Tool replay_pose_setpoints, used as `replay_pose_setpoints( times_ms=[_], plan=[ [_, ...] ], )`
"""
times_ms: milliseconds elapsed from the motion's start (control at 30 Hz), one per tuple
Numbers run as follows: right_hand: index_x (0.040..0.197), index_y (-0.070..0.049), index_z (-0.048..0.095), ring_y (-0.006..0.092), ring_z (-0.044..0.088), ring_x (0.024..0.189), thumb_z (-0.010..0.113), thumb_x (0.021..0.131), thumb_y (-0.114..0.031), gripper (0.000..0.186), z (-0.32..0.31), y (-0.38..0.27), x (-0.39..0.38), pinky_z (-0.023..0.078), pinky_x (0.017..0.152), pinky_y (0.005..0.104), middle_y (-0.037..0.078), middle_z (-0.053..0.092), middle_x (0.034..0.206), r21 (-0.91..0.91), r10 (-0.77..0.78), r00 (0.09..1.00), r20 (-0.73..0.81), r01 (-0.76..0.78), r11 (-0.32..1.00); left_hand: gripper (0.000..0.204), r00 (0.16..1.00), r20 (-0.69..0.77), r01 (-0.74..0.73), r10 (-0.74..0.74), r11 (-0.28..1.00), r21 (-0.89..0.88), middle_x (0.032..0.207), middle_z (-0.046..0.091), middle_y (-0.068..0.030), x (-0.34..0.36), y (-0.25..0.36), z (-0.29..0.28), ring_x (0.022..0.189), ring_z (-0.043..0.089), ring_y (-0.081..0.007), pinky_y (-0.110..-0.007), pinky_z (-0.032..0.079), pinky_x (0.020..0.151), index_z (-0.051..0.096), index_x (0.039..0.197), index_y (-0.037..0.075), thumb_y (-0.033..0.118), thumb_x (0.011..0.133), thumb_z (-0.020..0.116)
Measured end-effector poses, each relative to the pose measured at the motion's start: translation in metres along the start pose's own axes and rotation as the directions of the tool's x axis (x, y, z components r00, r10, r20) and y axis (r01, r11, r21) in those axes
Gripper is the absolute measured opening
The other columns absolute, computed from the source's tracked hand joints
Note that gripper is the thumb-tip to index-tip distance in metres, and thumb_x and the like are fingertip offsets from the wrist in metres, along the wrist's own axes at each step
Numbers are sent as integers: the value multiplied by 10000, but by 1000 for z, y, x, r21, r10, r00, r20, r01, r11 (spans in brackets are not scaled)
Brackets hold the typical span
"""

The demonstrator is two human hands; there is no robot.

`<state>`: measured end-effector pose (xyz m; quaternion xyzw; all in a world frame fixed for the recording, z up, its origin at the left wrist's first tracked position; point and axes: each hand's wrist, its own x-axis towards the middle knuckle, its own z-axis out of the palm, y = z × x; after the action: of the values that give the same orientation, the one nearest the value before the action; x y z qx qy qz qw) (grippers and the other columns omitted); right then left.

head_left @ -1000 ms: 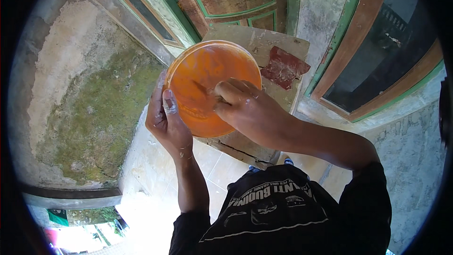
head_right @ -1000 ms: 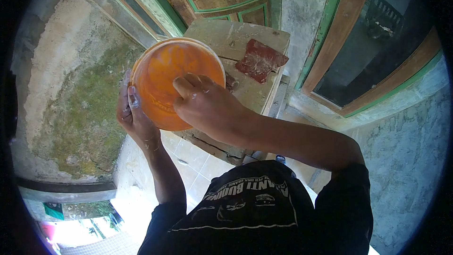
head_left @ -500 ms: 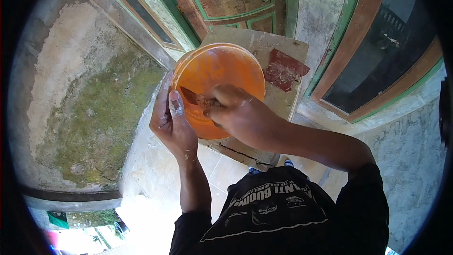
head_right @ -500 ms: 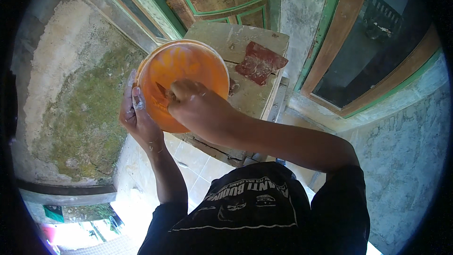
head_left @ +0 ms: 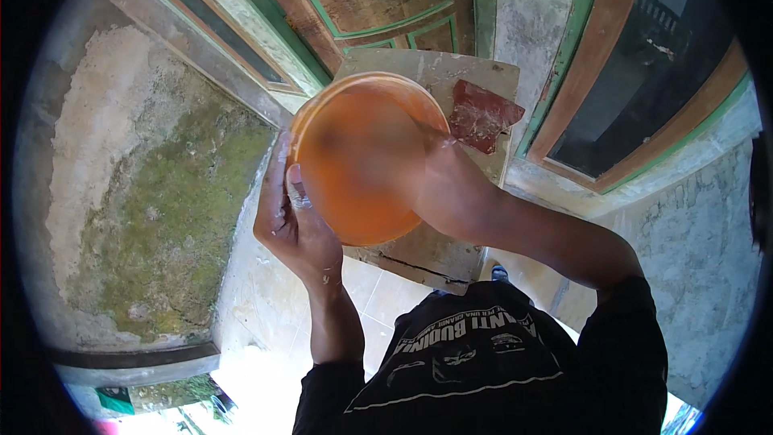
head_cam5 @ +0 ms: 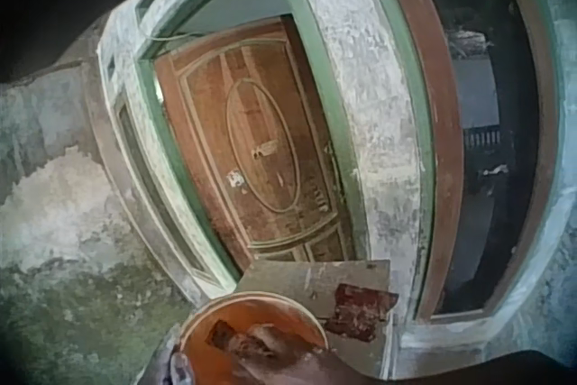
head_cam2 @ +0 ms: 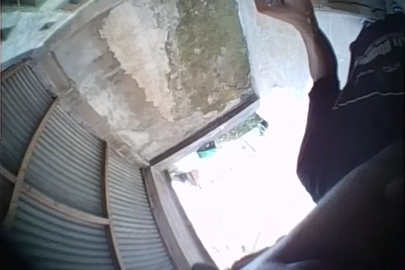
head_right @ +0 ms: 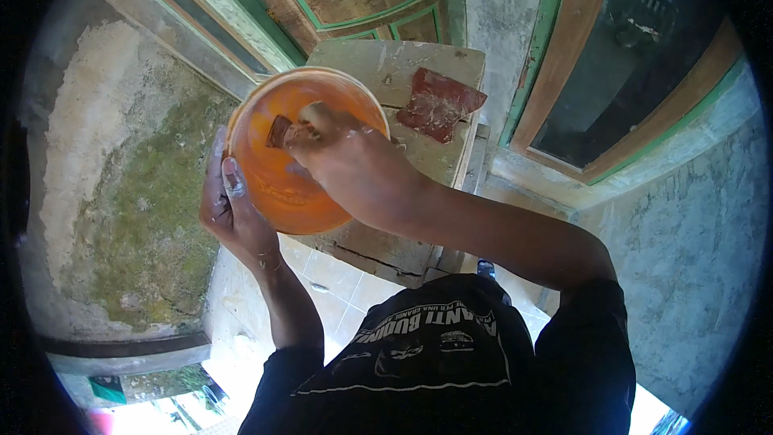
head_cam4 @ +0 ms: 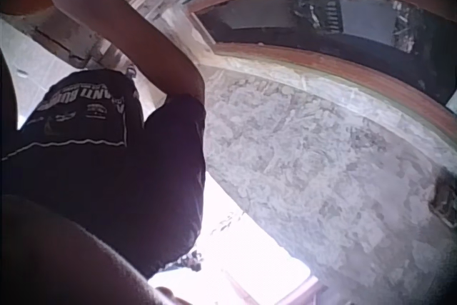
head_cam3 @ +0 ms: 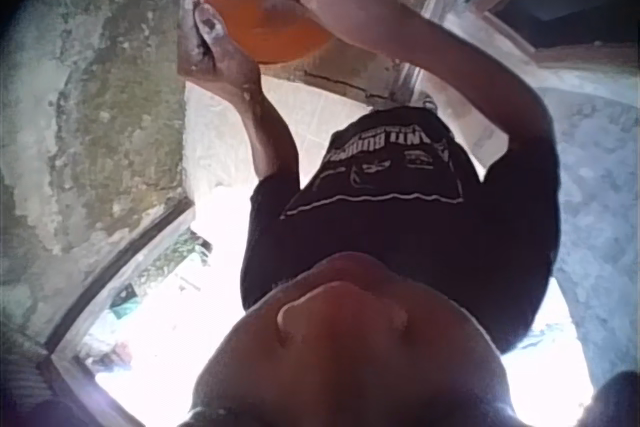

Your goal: The person applies putty to a concrete wall using a red spreader and a metal tool, then uses the metal tool to mix more putty inside an orange bucket sitting on a wooden stool.

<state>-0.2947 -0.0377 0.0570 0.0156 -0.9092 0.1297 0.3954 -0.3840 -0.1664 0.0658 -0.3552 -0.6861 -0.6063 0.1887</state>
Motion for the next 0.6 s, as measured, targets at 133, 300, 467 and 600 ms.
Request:
replay_pose_setpoints(
  times_ms=[133,300,467,600],
  plan=[
    [1031,38,585,194,643,788,633,726,-47,320,-6,-14,-9,557,645,228,97,545,913,-205,-10,982,187,49,978,357,1000,12,17,-17,999,-30,1127,635,-180,9,-5,-10,997,613,-212,-327,479,880,550,1217,-88,137,958,452],
    [1047,69,561,218,665,771,617,717,-25,347,-12,-10,2,569,652,258,122,564,957,-103,72,985,156,-57,993,354,996,76,48,-41,994,-97,1138,627,-191,11,-6,-8,1030,601,-215,-333,456,911,565,1194,-90,168,962,494],
    [1029,72,556,254,680,803,599,727,-27,321,0,-15,-1,576,660,288,211,564,1098,-207,45,980,192,-5,978,390,996,87,-26,34,995,-94,1163,607,-194,19,-23,-12,1038,594,-228,-351,447,931,537,1222,-89,199,979,434],
    [1027,75,544,273,685,783,596,730,-36,322,-3,-25,0,577,642,288,257,543,1141,-135,122,944,306,-84,987,420,996,74,-29,52,961,-275,1234,560,-207,26,-35,-18,1120,553,-262,-377,422,971,483,1275,-82,211,988,394]
  ],
)
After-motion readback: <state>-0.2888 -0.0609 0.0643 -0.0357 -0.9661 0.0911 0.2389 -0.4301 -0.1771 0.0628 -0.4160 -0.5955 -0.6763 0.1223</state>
